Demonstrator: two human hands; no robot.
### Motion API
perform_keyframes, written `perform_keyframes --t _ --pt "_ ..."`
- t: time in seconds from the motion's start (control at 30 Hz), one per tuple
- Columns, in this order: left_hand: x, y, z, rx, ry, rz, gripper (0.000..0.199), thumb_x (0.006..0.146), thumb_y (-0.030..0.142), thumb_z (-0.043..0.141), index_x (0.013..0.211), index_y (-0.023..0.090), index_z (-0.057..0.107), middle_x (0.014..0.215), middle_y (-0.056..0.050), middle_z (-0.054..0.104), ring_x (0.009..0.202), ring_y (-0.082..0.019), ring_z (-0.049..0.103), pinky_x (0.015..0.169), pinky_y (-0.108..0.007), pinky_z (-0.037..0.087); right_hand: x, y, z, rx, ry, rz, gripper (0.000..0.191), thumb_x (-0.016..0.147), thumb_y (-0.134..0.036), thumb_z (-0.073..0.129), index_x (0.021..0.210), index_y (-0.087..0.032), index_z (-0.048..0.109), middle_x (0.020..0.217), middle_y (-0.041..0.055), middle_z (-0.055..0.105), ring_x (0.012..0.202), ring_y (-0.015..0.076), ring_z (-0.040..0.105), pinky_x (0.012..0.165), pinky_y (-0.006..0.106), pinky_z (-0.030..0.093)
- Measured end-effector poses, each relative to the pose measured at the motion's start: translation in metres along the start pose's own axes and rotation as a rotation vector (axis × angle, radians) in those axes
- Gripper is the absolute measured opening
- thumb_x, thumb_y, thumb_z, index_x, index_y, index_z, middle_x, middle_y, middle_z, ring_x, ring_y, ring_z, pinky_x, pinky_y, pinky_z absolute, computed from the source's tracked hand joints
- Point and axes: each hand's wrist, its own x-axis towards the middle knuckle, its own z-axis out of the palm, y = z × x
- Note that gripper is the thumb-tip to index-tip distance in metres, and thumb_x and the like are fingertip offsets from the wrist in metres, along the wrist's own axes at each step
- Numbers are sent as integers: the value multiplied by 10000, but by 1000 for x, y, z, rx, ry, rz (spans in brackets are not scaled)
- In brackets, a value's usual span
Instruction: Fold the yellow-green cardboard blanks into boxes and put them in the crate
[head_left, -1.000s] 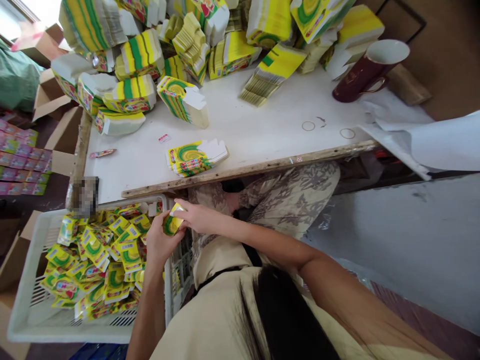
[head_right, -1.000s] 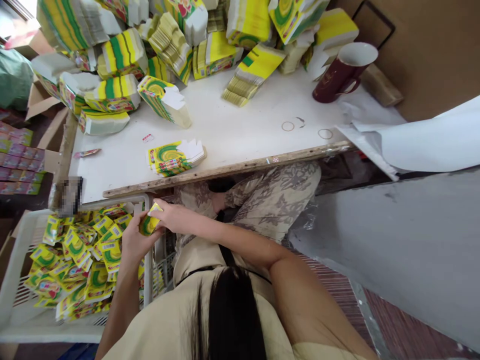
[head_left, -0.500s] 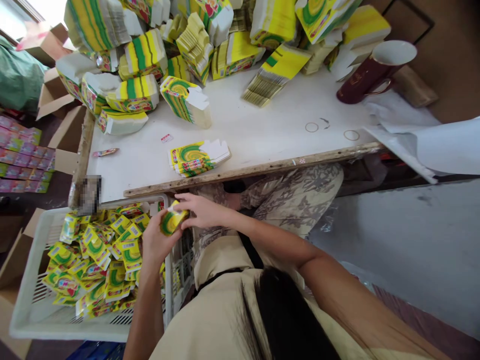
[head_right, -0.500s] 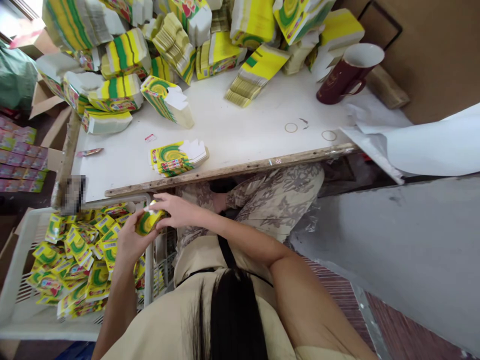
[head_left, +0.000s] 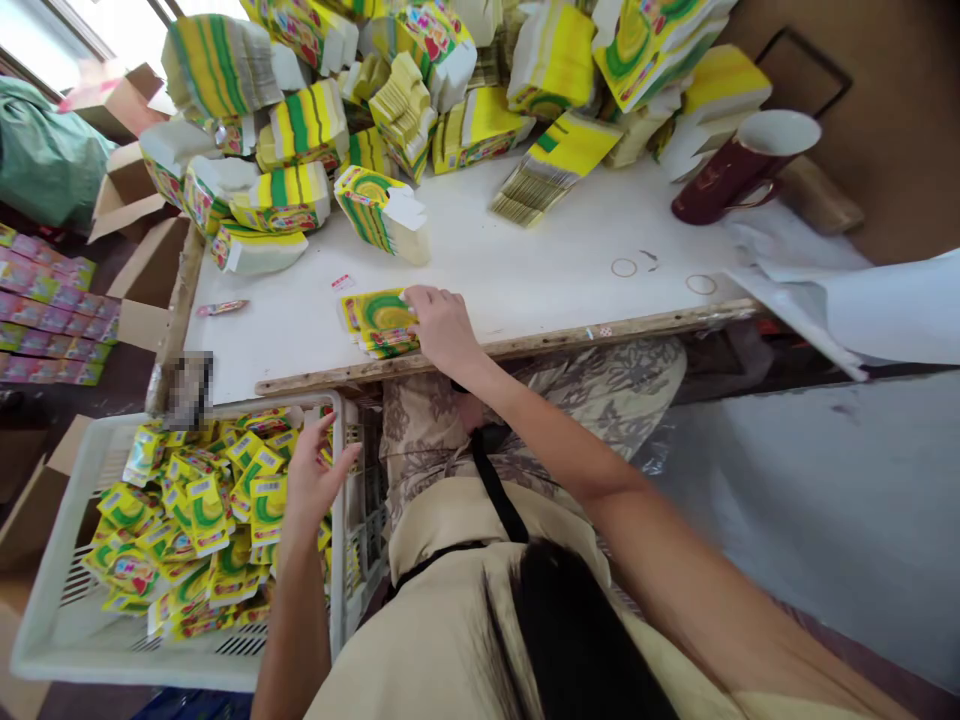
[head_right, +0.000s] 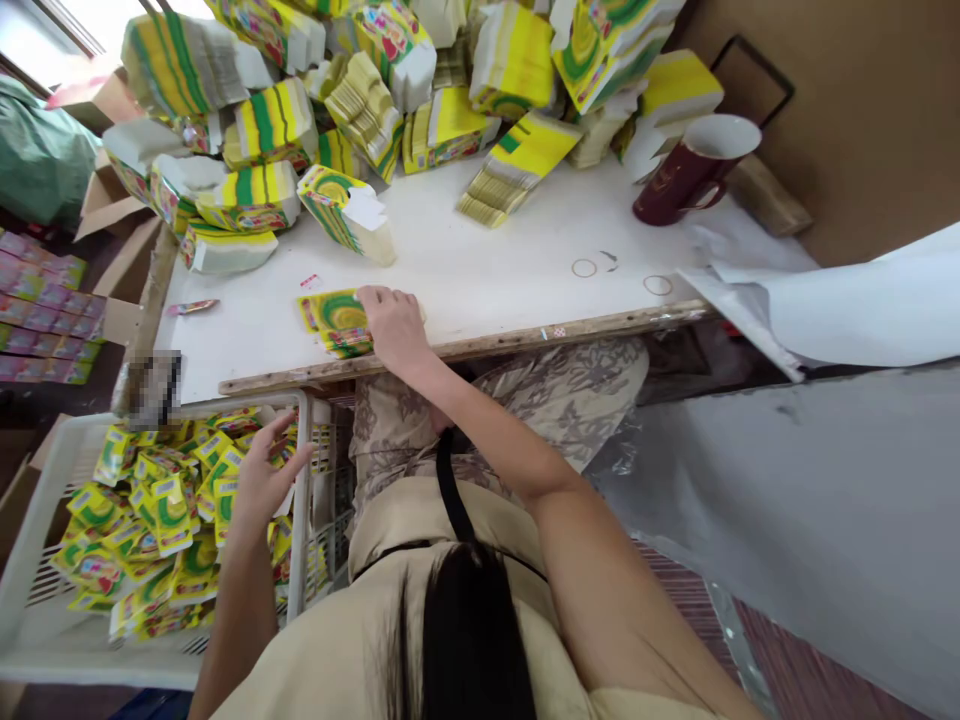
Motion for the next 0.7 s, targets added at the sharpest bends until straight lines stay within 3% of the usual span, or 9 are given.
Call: perform_keyframes --t 0.1,0.2,0.33,0.43,0.5,0.6,0.7 --pt "16 37 37 -423 -35 52 770 665 506 814 1323 244 512 1328 -141 580 1265 -298 546 1000 -426 494 -22 -18 0 311 -103 -64 375 842 -83 611 1184 -144 470 960 66 641 885 215 597 827 335 429" --pt "30 69 54 -851 173 97 601 717 634 719 1158 243 600 1131 -96 648 1129 -256 615 966 -375 506 -48 -33 11 663 -321 -140 400 809 -95 643 1149 -182 451 831 -18 593 750 154 586 710 262 443" --pt "42 91 53 -1137 417 90 441 787 662 610 868 229 602 766 -4 556 766 -153 592 792 -287 523 -70 -47 27 937 -410 -113 420 818 -189 677 1166 -193 443 824 -33 580 744 138 590 716 253 461" --pt "44 90 48 -1207 512 28 523 777 739 566 774 216 544 660 30 430 589 -111 463 636 -236 479 -77 -57 33 971 -399 -177 553 735 -246 782 1191 -187 474 1023 34 608 922 168 596 824 279 463" --pt "41 84 48 -1202 519 -6 607 750 816 521 773 210 539 653 37 415 556 -99 427 592 -224 453 -79 -60 36 958 -406 -180 594 681 -247 827 1179 -197 508 1074 36 598 943 169 581 826 273 452" --pt "32 72 50 -1074 437 33 726 667 902 489 845 205 588 725 13 512 640 -122 518 644 -246 484 -79 -56 37 955 -415 -57 510 713 -260 803 1150 -211 545 847 -47 572 746 122 541 706 230 419" --pt "21 58 49 -833 410 102 611 708 771 632 945 207 635 833 -12 616 792 -165 610 776 -289 515 -74 -45 34 972 -361 -7 293 785 -237 732 1041 -181 601 765 -58 563 696 108 517 670 214 390"
